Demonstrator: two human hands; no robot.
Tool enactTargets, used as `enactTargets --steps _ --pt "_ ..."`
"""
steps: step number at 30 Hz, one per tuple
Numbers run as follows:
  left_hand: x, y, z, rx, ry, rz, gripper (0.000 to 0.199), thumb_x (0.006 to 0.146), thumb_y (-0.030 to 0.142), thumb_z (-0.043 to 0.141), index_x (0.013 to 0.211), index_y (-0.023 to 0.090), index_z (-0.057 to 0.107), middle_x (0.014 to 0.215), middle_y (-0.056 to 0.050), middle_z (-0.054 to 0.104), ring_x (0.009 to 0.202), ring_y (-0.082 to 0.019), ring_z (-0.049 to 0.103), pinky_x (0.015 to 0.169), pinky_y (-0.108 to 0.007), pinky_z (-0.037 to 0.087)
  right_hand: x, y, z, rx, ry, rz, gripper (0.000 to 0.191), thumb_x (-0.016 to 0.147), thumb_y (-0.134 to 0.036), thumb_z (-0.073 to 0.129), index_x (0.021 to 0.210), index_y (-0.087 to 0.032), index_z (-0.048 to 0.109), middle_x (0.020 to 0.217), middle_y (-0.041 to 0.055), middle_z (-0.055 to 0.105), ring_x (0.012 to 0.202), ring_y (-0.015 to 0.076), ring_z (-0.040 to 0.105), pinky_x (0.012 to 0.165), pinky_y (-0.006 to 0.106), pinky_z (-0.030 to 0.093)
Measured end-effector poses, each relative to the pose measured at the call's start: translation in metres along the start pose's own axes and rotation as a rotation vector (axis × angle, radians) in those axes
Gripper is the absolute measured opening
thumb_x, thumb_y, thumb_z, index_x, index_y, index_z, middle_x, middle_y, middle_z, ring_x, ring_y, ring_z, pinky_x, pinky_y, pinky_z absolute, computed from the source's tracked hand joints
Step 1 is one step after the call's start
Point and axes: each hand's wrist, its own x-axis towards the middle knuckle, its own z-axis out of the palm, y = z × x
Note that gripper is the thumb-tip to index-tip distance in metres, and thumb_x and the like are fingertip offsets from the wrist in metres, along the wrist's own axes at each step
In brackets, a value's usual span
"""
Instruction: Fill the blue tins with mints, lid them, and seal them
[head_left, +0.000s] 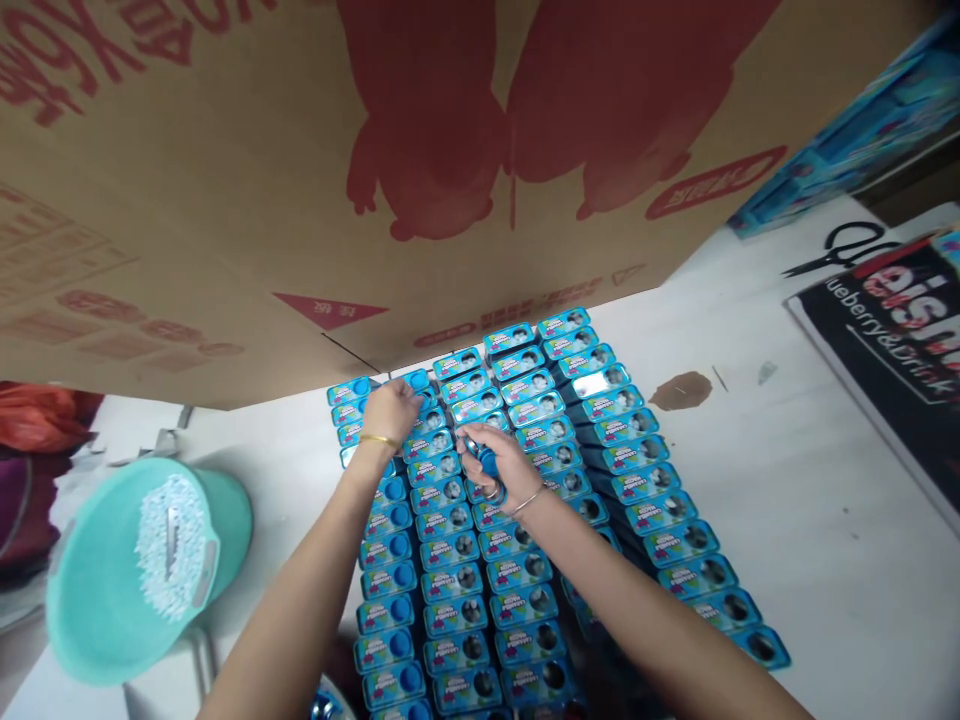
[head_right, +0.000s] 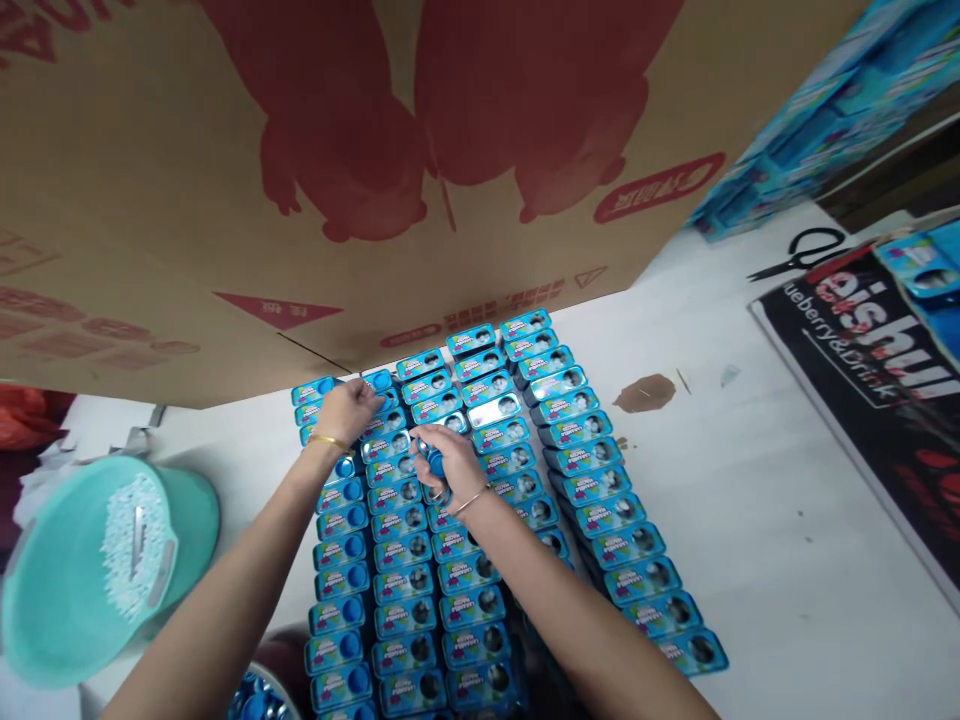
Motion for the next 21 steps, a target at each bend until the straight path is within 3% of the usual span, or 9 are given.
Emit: enactTargets --steps 3,7,12,15,19,21 --pt "0.012 0.008 -0.002 0.237 -0.11 -0.05 0.016 0.072 0.035 0.063 0.068 0.021 0.058 0.076 -0.005 0.066 0.078 -0.021 0.061 0.067 -0.029 0.04 -0.003 -0.003 -0.004 0.006 0.002 0.071 0.031 0.068 -0.04 0.071 0.082 -0.017 0.056 0.062 -0.0047 0.057 0.034 0.0015 0.033 0.03 0.016 0.015" --pt "0.02 0.016 -0.004 0.424 -0.223 -0.073 0.029 0.075 0.05 0.06 0.071 0.021 0.065 0.086 -0.01 0.071 0.087 -0.026 0.064 0.068 -0.031 0.041 -0.005 -0.003 -0.002 0.021 -0.027 0.11 0.033 0.074 -0.048 0.066 0.084 -0.019 0.052 0.059 -0.0045 0.058 0.033 0.0027 0.034 0.03 0.015 0.015" --pt "0.016 0.021 -0.007 0.521 -0.197 -0.092 0.032 0.077 0.05 0.059 0.079 0.019 0.067 0.101 -0.015 0.069 0.097 -0.03 0.063 0.073 -0.033 0.044 -0.006 0.0 0.006 -0.023 -0.038 0.074 0.038 0.075 -0.055 0.064 0.082 -0.02 0.051 0.055 -0.0043 0.058 0.032 0.0038 0.035 0.03 0.016 0.016" --pt "-0.008 0.021 -0.011 0.295 -0.137 0.042 0.026 0.08 0.041 0.056 0.089 0.018 0.065 0.094 -0.012 0.069 0.091 -0.026 0.063 0.075 -0.034 0.045 -0.009 0.003 0.008 -0.031 0.009 0.051 0.041 0.072 -0.056 0.066 0.084 -0.02 0.05 0.053 -0.0049 0.057 0.031 0.0044 0.034 0.03 0.017 0.016" --pt "-0.061 0.016 -0.007 -0.312 -0.284 0.433 0.026 0.077 0.039 0.06 0.094 0.02 0.063 0.091 -0.005 0.064 0.084 -0.017 0.059 0.078 -0.028 0.046 -0.014 0.009 0.005 -0.049 0.037 0.02 0.044 0.07 -0.058 0.067 0.085 -0.022 0.047 0.047 -0.0075 0.052 0.029 0.0061 0.035 0.029 0.017 0.016" --pt "-0.082 0.014 -0.001 -0.461 -0.288 0.476 0.022 0.074 0.039 0.064 0.083 0.019 0.062 0.086 -0.003 0.061 0.082 -0.016 0.057 0.078 -0.027 0.045 -0.015 0.013 0.003 -0.076 0.029 0.013 0.045 0.07 -0.061 0.066 0.083 -0.023 0.046 0.043 -0.0095 0.046 0.027 0.0065 0.033 0.028 0.017 0.015"
